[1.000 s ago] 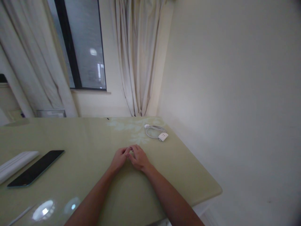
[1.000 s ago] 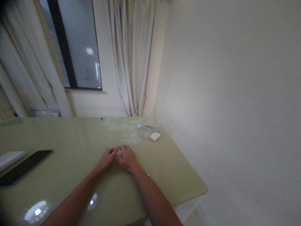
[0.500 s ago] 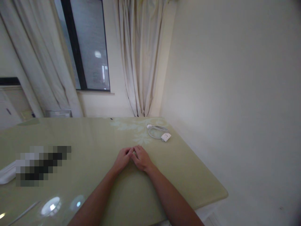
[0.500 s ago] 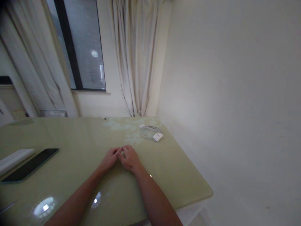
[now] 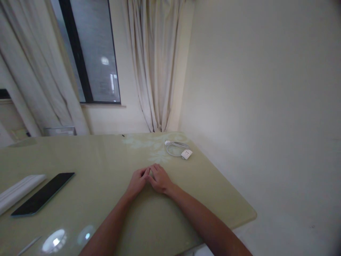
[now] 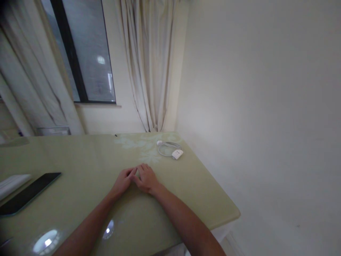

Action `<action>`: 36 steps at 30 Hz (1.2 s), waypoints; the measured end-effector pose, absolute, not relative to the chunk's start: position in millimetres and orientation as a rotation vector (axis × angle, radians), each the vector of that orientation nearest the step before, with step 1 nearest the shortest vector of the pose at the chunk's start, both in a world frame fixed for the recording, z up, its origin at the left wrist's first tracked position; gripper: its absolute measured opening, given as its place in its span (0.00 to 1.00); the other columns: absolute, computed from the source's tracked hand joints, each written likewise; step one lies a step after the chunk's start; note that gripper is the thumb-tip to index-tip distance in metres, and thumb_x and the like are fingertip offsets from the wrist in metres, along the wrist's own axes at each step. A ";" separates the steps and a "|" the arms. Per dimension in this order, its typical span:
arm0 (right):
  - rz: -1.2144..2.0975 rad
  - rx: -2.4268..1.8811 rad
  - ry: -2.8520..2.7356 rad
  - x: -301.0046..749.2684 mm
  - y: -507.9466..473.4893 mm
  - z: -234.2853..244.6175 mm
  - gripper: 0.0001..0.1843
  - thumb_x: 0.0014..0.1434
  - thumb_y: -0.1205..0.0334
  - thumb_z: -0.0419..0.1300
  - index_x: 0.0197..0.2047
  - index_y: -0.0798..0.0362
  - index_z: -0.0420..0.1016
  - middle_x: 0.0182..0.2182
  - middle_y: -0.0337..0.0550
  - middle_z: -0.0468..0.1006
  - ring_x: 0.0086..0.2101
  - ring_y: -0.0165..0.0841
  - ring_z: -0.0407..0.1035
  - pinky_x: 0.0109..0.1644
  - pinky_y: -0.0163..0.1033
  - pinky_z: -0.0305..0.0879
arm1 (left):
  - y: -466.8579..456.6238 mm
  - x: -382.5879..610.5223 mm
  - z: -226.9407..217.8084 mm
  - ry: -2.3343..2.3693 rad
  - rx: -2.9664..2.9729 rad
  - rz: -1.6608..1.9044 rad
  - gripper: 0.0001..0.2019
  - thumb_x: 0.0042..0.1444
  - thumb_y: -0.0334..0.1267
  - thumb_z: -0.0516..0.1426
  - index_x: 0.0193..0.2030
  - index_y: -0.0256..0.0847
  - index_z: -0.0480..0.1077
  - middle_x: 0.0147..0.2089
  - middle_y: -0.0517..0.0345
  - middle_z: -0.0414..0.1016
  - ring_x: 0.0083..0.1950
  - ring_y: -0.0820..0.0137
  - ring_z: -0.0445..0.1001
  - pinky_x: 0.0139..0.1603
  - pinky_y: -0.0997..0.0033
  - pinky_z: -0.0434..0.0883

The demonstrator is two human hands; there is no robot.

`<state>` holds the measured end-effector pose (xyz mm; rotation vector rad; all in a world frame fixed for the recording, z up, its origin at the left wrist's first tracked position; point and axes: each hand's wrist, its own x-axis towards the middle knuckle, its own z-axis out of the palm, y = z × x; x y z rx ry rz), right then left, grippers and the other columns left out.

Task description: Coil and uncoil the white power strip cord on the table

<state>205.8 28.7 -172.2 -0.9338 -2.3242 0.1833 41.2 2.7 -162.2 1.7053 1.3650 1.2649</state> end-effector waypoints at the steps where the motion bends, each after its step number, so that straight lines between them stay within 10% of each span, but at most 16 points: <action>1: 0.133 -0.927 -2.326 211.1 35.9 -169.3 0.25 0.75 0.41 0.55 0.59 0.54 0.75 0.53 0.55 0.80 0.54 0.46 0.71 0.62 0.52 0.67 | 3.2 41.5 -163.2 1.379 1.708 1.258 0.25 0.58 0.61 0.55 0.23 0.43 0.68 0.25 0.57 0.69 0.33 0.62 0.67 0.35 0.66 0.65; 9: -0.275 -1.803 -1.832 288.3 120.8 -126.4 0.46 0.69 0.52 0.65 0.80 0.63 0.53 0.79 0.67 0.53 0.75 0.55 0.51 0.76 0.56 0.48 | 8.4 45.0 -168.8 1.461 1.729 1.210 0.27 0.61 0.65 0.51 0.24 0.46 0.56 0.25 0.63 0.54 0.30 0.68 0.58 0.32 0.67 0.54; 15: -0.116 -1.943 -2.151 305.1 132.1 -129.8 0.29 0.69 0.47 0.64 0.64 0.58 0.78 0.62 0.64 0.79 0.63 0.54 0.69 0.69 0.53 0.55 | 8.9 48.0 -168.6 1.471 1.748 1.193 0.25 0.62 0.63 0.49 0.24 0.46 0.55 0.26 0.63 0.53 0.30 0.68 0.57 0.33 0.67 0.53; 22: -0.112 -1.813 -2.313 273.2 96.1 -141.3 0.21 0.72 0.68 0.50 0.57 0.57 0.82 0.56 0.61 0.82 0.57 0.46 0.73 0.64 0.48 0.58 | 9.4 46.7 -165.9 1.515 1.788 1.200 0.25 0.61 0.64 0.48 0.24 0.46 0.55 0.25 0.62 0.54 0.30 0.68 0.59 0.32 0.67 0.55; 27: -0.106 -1.654 -2.369 248.7 54.4 -143.1 0.16 0.73 0.62 0.55 0.56 0.57 0.81 0.54 0.60 0.82 0.56 0.48 0.74 0.63 0.51 0.61 | 10.9 43.8 -165.0 1.658 1.814 1.190 0.23 0.63 0.61 0.46 0.26 0.45 0.60 0.26 0.59 0.63 0.32 0.65 0.67 0.35 0.66 0.63; 36: -0.018 -1.030 -2.588 210.1 1.5 -158.3 0.14 0.70 0.53 0.66 0.53 0.50 0.83 0.50 0.50 0.87 0.50 0.44 0.78 0.58 0.47 0.68 | 5.2 30.5 -177.4 2.120 1.821 0.952 0.25 0.67 0.55 0.51 0.55 0.34 0.75 0.61 0.28 0.78 0.64 0.40 0.74 0.65 0.41 0.66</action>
